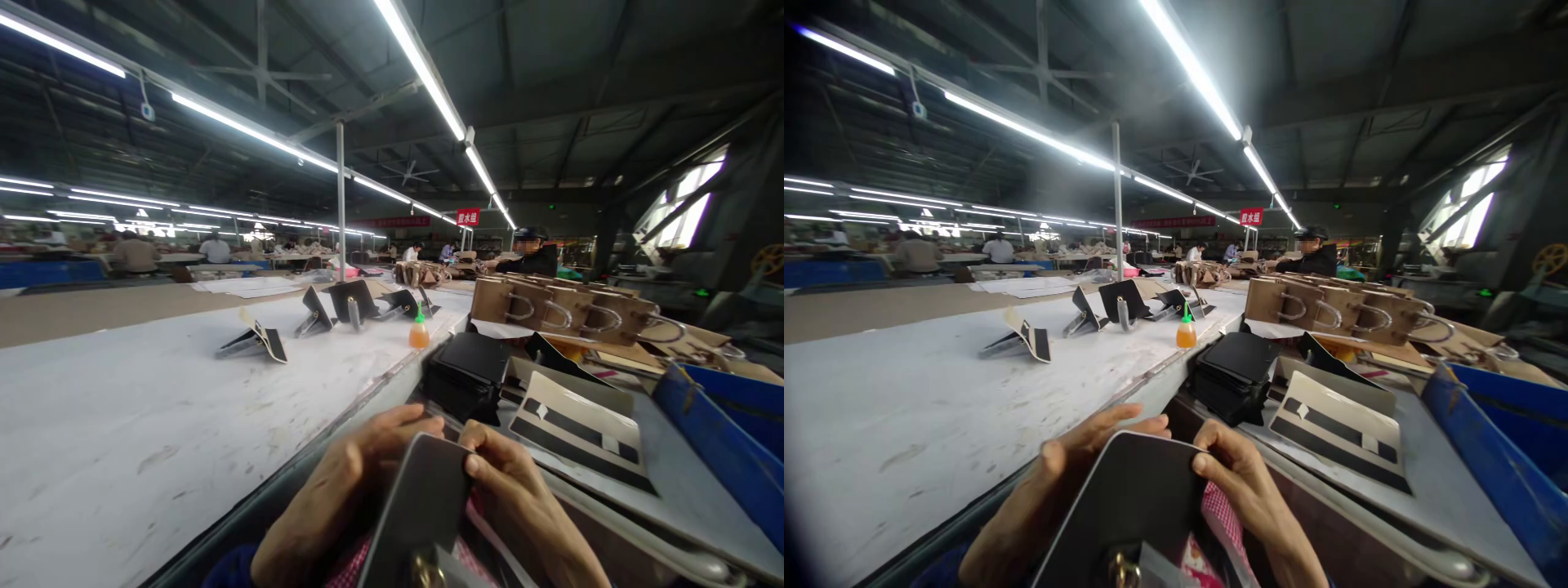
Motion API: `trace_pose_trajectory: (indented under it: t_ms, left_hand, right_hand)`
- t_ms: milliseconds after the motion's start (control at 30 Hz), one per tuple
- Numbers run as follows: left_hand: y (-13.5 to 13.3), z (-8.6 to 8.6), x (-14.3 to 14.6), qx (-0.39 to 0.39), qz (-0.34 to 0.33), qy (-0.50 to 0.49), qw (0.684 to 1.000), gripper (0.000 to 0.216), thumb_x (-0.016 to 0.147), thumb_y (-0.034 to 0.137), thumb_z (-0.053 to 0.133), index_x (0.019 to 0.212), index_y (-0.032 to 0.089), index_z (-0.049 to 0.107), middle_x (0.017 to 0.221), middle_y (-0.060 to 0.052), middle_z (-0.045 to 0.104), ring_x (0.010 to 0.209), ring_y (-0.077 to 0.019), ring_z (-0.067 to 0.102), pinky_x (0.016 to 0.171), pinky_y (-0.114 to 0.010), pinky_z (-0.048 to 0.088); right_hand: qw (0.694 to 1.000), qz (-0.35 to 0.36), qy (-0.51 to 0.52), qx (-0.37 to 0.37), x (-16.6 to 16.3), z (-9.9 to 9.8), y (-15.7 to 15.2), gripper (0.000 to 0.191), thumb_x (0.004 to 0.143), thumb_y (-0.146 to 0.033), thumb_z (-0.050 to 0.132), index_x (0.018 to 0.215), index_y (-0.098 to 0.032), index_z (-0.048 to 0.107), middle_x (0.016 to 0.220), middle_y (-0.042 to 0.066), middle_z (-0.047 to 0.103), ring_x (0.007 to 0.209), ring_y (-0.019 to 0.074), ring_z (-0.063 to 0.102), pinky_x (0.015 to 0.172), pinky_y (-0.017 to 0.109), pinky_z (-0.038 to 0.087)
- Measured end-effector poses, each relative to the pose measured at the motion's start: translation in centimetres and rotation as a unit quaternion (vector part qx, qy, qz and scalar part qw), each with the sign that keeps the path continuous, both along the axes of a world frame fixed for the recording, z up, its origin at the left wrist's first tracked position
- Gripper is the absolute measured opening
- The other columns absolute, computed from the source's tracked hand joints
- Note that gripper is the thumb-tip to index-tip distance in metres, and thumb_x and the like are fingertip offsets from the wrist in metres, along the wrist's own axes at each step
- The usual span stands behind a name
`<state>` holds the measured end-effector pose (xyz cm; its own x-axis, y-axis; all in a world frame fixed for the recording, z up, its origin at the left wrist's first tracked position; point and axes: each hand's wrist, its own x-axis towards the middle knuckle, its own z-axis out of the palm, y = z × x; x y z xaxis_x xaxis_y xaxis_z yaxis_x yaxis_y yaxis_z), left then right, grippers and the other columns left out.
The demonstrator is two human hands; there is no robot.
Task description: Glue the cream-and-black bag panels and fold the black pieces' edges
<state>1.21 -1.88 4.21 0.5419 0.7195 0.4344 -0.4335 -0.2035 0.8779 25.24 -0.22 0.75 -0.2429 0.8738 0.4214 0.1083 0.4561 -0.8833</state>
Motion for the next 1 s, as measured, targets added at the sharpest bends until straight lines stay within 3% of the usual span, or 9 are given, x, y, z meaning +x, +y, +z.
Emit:
trace_pose_trajectory:
  t_ms: [100, 167, 233, 333, 467, 567, 667, 833, 1000]
  left_hand:
    - [0.1, -0.4, -2.0, 0.002, 0.001, 0.040, 0.999, 0.070, 0.085, 0.069, 0.063, 0.147, 0.037, 0.051, 0.144, -0.006, 0.064, 0.128, -0.0326, 0.062, 0.108, -0.045, 0.049]
    - [0.4, -0.7, -2.3, 0.044, 0.098, 0.120, 0.987, 0.064, 0.086, 0.052, 0.074, 0.144, 0.043, 0.050, 0.148, 0.000, 0.060, 0.132, -0.0273, 0.059, 0.110, -0.039, 0.047]
    - [0.6, -0.9, -2.1, 0.081, 0.209, 0.183, 0.957, 0.051, 0.092, 0.043, 0.070, 0.141, 0.045, 0.053, 0.149, 0.005, 0.058, 0.137, -0.0228, 0.053, 0.113, -0.034, 0.044]
    - [0.6, -1.1, -1.5, 0.126, 0.313, 0.215, 0.917, 0.032, 0.096, 0.040, 0.063, 0.128, 0.037, 0.063, 0.124, 0.003, 0.072, 0.124, -0.0211, 0.061, 0.096, -0.027, 0.052]
    - [0.4, -1.2, -0.8, 0.134, 0.371, 0.209, 0.895, 0.016, 0.098, 0.037, 0.058, 0.102, 0.028, 0.069, 0.090, 0.003, 0.072, 0.085, -0.0160, 0.066, 0.076, -0.024, 0.051]
    - [0.5, -1.4, -0.2, 0.113, 0.382, 0.209, 0.893, 0.018, 0.098, 0.038, 0.055, 0.097, 0.026, 0.068, 0.088, 0.003, 0.071, 0.082, -0.0154, 0.066, 0.074, -0.022, 0.051]
    - [0.8, -2.2, 0.2, 0.108, 0.403, 0.218, 0.882, 0.022, 0.099, 0.042, 0.053, 0.096, 0.026, 0.067, 0.090, 0.002, 0.073, 0.087, -0.0170, 0.069, 0.075, -0.022, 0.052]
    - [1.5, -3.8, 0.0, 0.177, 0.484, 0.261, 0.816, 0.026, 0.095, 0.047, 0.055, 0.083, 0.027, 0.066, 0.077, 0.003, 0.073, 0.073, -0.0170, 0.071, 0.069, -0.021, 0.054]
    - [1.8, -4.8, -2.0, 0.193, 0.566, 0.282, 0.750, 0.024, 0.089, 0.049, 0.057, 0.077, 0.031, 0.067, 0.069, 0.005, 0.075, 0.059, -0.0210, 0.070, 0.053, -0.025, 0.054]
  right_hand:
    - [0.989, -0.078, -0.100, 0.071, 1.2, 1.1, -0.1, 0.029, 0.092, -0.044, 0.065, 0.073, -0.022, 0.059, 0.070, -0.002, 0.054, 0.064, 0.0137, 0.051, 0.061, 0.025, 0.041]
    - [0.967, -0.134, -0.173, 0.127, 1.3, 1.7, -0.3, 0.024, 0.093, -0.039, 0.062, 0.075, -0.023, 0.061, 0.072, -0.002, 0.059, 0.067, 0.0147, 0.055, 0.064, 0.025, 0.042]
    - [0.952, -0.164, -0.202, 0.159, 1.0, 1.9, -0.8, 0.022, 0.095, -0.038, 0.059, 0.078, -0.024, 0.062, 0.074, -0.002, 0.061, 0.066, 0.0148, 0.058, 0.063, 0.026, 0.043]
    - [0.938, -0.185, -0.211, 0.203, 0.4, 1.9, -1.4, 0.022, 0.098, -0.037, 0.058, 0.079, -0.025, 0.060, 0.073, -0.004, 0.060, 0.064, 0.0134, 0.058, 0.060, 0.025, 0.043]
    - [0.913, -0.152, -0.256, 0.278, -0.8, 2.1, -1.8, 0.013, 0.101, -0.032, 0.057, 0.092, -0.025, 0.063, 0.080, -0.003, 0.064, 0.068, 0.0125, 0.062, 0.062, 0.023, 0.047]
    - [0.871, -0.161, -0.290, 0.363, -2.4, 2.5, -1.7, 0.020, 0.104, -0.037, 0.052, 0.113, -0.023, 0.063, 0.084, 0.001, 0.068, 0.070, 0.0154, 0.065, 0.064, 0.026, 0.049]
    - [0.841, -0.189, -0.308, 0.403, -4.4, 2.7, -1.7, 0.033, 0.106, -0.045, 0.043, 0.110, -0.018, 0.062, 0.081, 0.003, 0.067, 0.066, 0.0179, 0.064, 0.061, 0.029, 0.048]
    - [0.864, -0.180, -0.304, 0.358, -6.3, 1.7, -1.1, 0.049, 0.106, -0.057, 0.033, 0.093, -0.019, 0.062, 0.074, 0.001, 0.065, 0.059, 0.0153, 0.061, 0.054, 0.029, 0.038]
    - [0.883, -0.144, -0.288, 0.340, -5.2, 0.2, 0.8, 0.051, 0.101, -0.065, 0.042, 0.099, -0.020, 0.066, 0.075, -0.001, 0.072, 0.057, 0.0116, 0.064, 0.051, 0.026, 0.035]
